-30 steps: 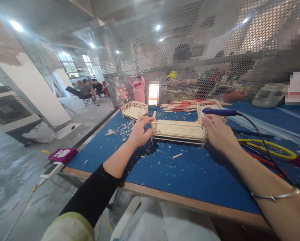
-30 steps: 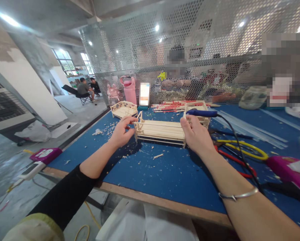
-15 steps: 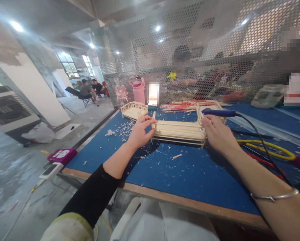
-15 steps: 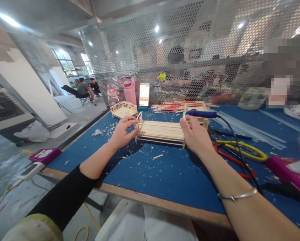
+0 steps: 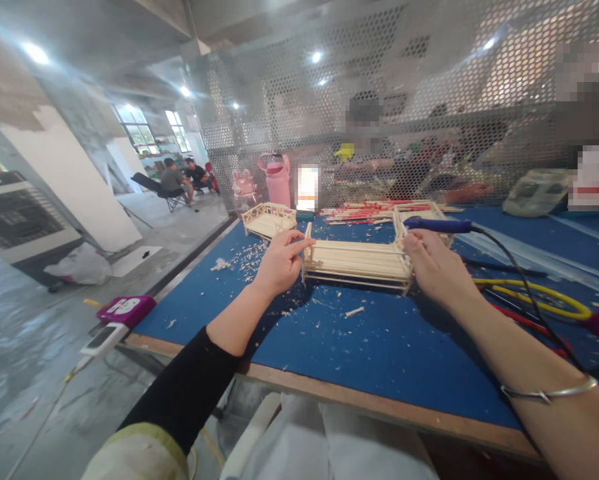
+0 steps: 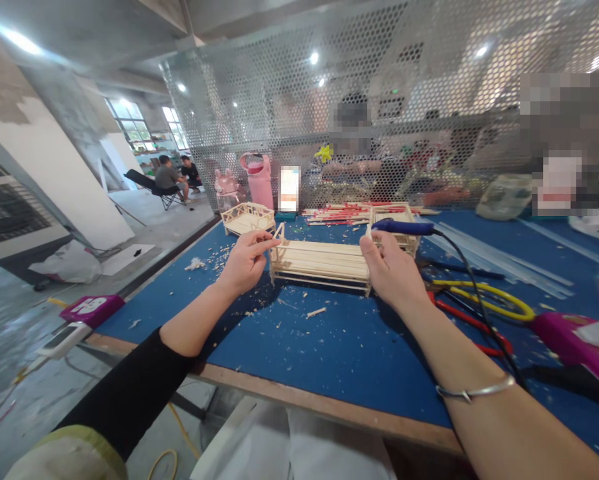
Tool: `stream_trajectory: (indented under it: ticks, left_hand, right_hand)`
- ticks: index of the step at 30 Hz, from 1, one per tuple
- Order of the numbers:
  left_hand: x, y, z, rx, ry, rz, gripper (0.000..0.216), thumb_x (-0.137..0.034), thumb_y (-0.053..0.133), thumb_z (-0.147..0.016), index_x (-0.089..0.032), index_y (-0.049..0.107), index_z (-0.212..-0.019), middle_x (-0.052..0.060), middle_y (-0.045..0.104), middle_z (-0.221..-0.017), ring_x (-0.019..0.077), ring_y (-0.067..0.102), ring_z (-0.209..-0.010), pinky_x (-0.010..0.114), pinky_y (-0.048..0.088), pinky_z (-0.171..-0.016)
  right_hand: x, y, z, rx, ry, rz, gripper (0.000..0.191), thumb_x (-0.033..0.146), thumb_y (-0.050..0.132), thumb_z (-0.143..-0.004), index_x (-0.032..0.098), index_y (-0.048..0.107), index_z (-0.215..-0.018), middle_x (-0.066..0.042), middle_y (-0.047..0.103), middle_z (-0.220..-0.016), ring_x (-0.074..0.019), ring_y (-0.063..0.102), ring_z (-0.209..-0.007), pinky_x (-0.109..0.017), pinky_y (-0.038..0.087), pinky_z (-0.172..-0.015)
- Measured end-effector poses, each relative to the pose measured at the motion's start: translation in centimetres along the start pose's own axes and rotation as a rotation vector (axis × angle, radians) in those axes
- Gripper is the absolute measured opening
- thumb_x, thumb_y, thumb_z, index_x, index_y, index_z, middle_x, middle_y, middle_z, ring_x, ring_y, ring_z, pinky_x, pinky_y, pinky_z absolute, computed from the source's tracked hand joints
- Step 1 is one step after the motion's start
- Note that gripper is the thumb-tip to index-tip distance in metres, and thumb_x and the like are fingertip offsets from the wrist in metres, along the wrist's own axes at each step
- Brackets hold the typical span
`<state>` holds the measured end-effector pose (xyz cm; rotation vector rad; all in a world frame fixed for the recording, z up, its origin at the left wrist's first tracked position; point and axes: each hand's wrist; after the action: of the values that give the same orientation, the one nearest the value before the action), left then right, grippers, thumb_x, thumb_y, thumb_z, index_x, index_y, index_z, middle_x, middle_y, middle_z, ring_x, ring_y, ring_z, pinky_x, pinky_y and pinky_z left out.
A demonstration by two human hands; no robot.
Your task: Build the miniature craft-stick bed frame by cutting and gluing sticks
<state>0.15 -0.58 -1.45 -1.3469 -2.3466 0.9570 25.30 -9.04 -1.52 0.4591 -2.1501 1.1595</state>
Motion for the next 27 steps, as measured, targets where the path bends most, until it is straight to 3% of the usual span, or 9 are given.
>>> stream_trajectory:
  ticks: [15, 21, 24, 27]
  left_hand:
    - [-0.3, 0.4, 0.3, -0.043, -0.029, -0.117, 0.041, -0.001, 0.041, -0.074, -0.018, 0.065, -0.103, 0.009, 0.058, -0.11, 0.0196, 0.05, -0.106, 0.038, 0.042, -0.093]
    - [-0.4, 0.6, 0.6, -0.046, -0.049, -0.105, 0.041, -0.003, 0.041, -0.075, -0.021, 0.063, -0.105, 0.008, 0.056, -0.116, 0.0203, 0.048, -0.111, 0.04, 0.042, -0.094]
    - [0.1, 0.6, 0.6, -0.177, -0.128, -0.021, 0.045, -0.007, 0.041, -0.078, -0.021, 0.052, -0.119, 0.009, 0.053, -0.122, 0.0195, 0.048, -0.111, 0.038, 0.043, -0.092]
    - [1.2, 0.3, 0.7, -0.347, -0.364, 0.116, 0.045, -0.015, 0.04, -0.082, -0.018, 0.042, -0.127, 0.01, 0.058, -0.111, 0.0164, 0.056, -0.093, 0.032, 0.048, -0.08]
  right_hand:
    - [0.1, 0.0, 0.1, -0.003, -0.006, -0.012, 0.05, 0.053, 0.031, -0.081, 0.018, 0.055, -0.108, -0.014, 0.065, -0.087, -0.0325, 0.059, -0.088, -0.045, 0.044, -0.076]
    - [-0.3, 0.0, -0.1, 0.019, -0.023, -0.009, 0.049, 0.053, 0.03, -0.082, 0.019, 0.055, -0.109, -0.014, 0.064, -0.096, -0.0324, 0.058, -0.089, -0.044, 0.043, -0.077]
    - [-0.5, -0.1, -0.1, -0.023, -0.052, -0.003, 0.048, 0.053, 0.026, -0.083, 0.02, 0.056, -0.103, -0.013, 0.063, -0.1, -0.0319, 0.057, -0.093, -0.044, 0.043, -0.078]
    - [-0.6, -0.3, -0.1, -0.078, -0.01, 0.022, 0.053, 0.057, 0.018, -0.084, 0.022, 0.057, -0.094, -0.011, 0.064, -0.087, -0.0305, 0.058, -0.086, -0.045, 0.042, -0.076]
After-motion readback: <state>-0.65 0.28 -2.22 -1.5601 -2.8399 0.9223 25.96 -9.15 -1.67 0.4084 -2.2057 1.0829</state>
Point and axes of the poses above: each hand's wrist, its own z-axis away from the middle knuckle, its own y-axis out of the palm, x = y × z
